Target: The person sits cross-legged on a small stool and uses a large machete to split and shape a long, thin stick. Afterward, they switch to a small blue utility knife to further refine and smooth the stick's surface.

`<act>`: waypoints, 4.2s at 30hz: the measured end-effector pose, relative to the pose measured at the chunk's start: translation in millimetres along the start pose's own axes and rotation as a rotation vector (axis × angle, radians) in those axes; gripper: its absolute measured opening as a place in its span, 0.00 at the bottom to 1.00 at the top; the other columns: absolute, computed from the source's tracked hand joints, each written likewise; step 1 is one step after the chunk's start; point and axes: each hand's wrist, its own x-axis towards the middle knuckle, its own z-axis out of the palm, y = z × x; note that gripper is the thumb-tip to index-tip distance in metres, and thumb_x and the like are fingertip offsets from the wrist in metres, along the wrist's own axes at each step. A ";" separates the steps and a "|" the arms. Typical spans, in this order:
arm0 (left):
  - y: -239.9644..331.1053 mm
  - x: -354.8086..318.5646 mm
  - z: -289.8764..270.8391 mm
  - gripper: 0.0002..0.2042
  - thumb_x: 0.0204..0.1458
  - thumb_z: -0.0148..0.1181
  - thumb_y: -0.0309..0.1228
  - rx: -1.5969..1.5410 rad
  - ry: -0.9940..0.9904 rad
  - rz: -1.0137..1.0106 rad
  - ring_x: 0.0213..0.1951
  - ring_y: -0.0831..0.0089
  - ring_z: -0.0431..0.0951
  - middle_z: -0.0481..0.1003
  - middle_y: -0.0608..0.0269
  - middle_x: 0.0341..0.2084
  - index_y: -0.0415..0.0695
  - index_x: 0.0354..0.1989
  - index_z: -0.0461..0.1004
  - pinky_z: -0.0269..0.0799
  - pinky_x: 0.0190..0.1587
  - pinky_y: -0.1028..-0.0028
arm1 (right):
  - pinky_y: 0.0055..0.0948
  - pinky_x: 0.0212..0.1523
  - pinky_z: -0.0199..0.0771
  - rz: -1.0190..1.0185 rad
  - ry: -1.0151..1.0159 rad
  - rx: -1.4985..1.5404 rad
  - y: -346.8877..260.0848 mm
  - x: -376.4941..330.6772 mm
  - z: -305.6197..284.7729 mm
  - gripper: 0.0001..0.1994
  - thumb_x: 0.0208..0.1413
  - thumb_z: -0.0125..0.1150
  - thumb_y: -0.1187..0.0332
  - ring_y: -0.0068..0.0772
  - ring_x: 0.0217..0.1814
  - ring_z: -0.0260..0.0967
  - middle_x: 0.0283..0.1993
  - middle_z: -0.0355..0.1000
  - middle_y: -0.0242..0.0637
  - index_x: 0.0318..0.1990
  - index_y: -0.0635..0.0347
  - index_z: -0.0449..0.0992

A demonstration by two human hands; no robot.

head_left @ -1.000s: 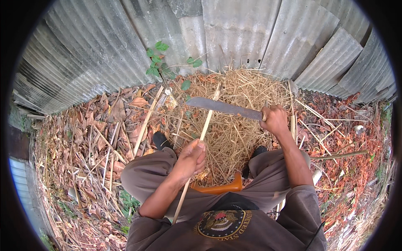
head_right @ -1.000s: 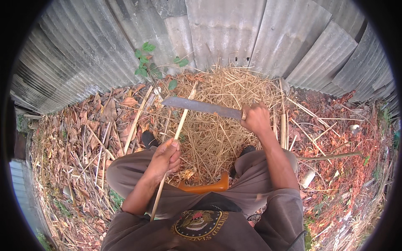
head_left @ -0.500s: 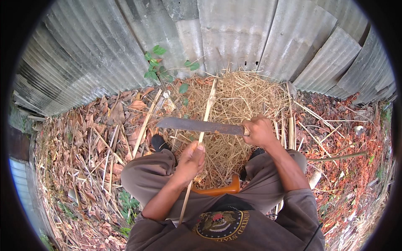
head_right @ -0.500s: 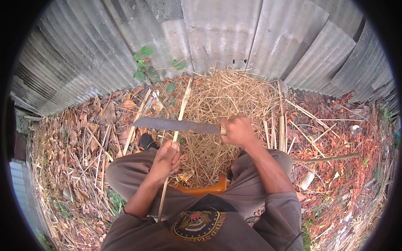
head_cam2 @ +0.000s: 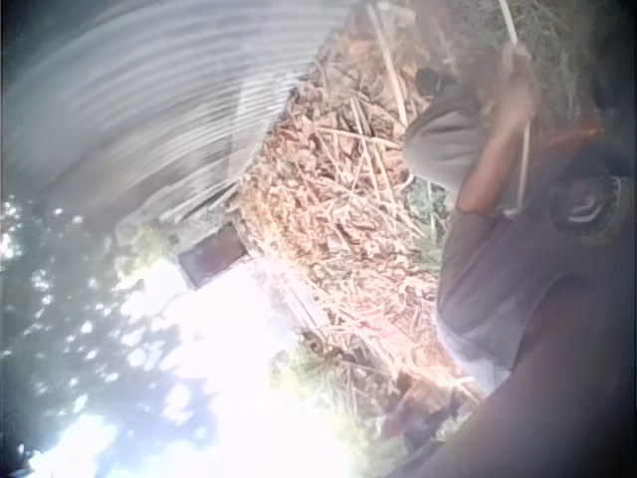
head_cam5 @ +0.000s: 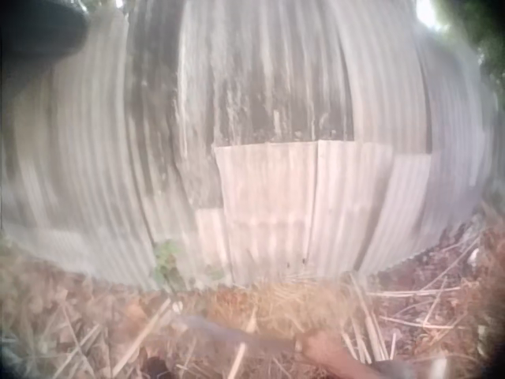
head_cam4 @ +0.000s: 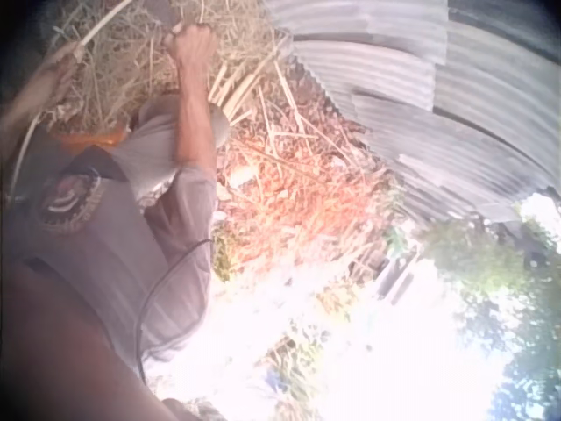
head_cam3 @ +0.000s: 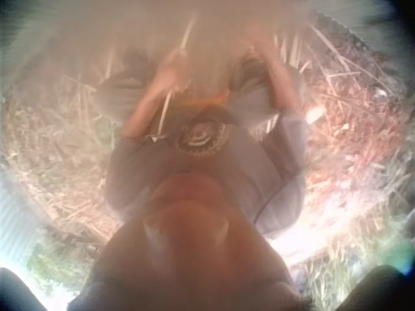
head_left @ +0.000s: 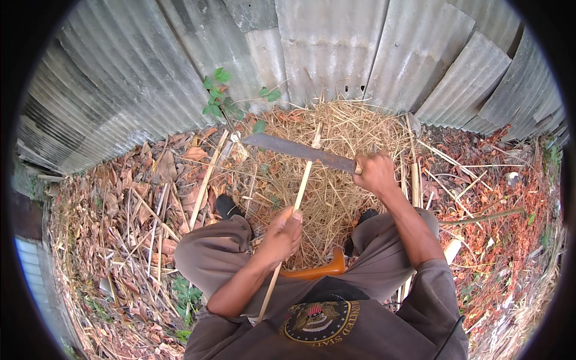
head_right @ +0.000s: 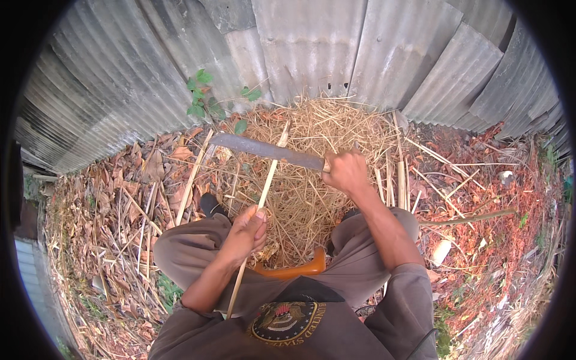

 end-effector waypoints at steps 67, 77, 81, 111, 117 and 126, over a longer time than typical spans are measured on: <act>-50.1 11.6 8.8 0.08 0.64 0.43 0.32 0.728 0.065 0.367 0.22 0.86 0.57 0.58 0.74 0.19 0.42 0.33 0.62 0.56 0.24 0.80 | 0.18 0.19 0.46 0.623 0.103 0.928 -22.9 20.7 -23.1 0.08 0.55 0.64 0.68 0.09 0.18 0.49 0.17 0.59 0.17 0.39 0.60 0.74; -31.1 10.2 5.9 0.09 0.65 0.42 0.37 0.052 -0.003 0.047 0.12 0.85 0.52 0.55 0.73 0.16 0.47 0.34 0.59 0.50 0.15 0.80 | 0.23 0.18 0.59 0.981 0.348 1.816 22.0 33.9 -39.2 0.04 0.56 0.58 0.74 0.19 0.12 0.54 0.13 0.58 0.25 0.34 0.59 0.69; -23.3 10.8 -3.1 0.10 0.65 0.42 0.38 -0.017 0.056 0.019 0.11 0.84 0.50 0.54 0.73 0.14 0.48 0.34 0.59 0.48 0.13 0.80 | 0.26 0.19 0.59 1.177 0.590 1.633 75.9 18.5 -45.0 0.07 0.57 0.60 0.67 0.21 0.12 0.51 0.11 0.52 0.24 0.32 0.57 0.68; -27.7 -0.8 -7.0 0.04 0.59 0.46 0.27 1.072 0.246 0.501 0.17 0.45 0.71 0.66 0.48 0.12 0.41 0.39 0.62 0.62 0.19 0.54 | 0.36 0.17 0.69 0.130 -0.153 0.127 -0.1 7.6 0.7 0.04 0.39 0.57 0.69 0.31 0.11 0.65 0.09 0.64 0.35 0.24 0.54 0.76; -24.9 0.1 -6.2 0.04 0.58 0.47 0.27 1.110 0.261 0.488 0.17 0.44 0.71 0.67 0.47 0.11 0.41 0.38 0.62 0.64 0.20 0.53 | 0.36 0.20 0.71 -0.027 -0.099 0.174 -16.2 1.4 -0.3 0.03 0.42 0.57 0.69 0.34 0.12 0.66 0.10 0.65 0.36 0.22 0.55 0.75; -23.6 -7.9 -5.3 0.06 0.61 0.46 0.30 0.976 0.162 0.411 0.16 0.56 0.70 0.65 0.53 0.13 0.41 0.38 0.64 0.64 0.21 0.62 | 0.37 0.19 0.71 0.006 -0.047 0.070 5.9 0.6 2.9 0.04 0.41 0.59 0.66 0.36 0.13 0.68 0.10 0.65 0.37 0.22 0.54 0.75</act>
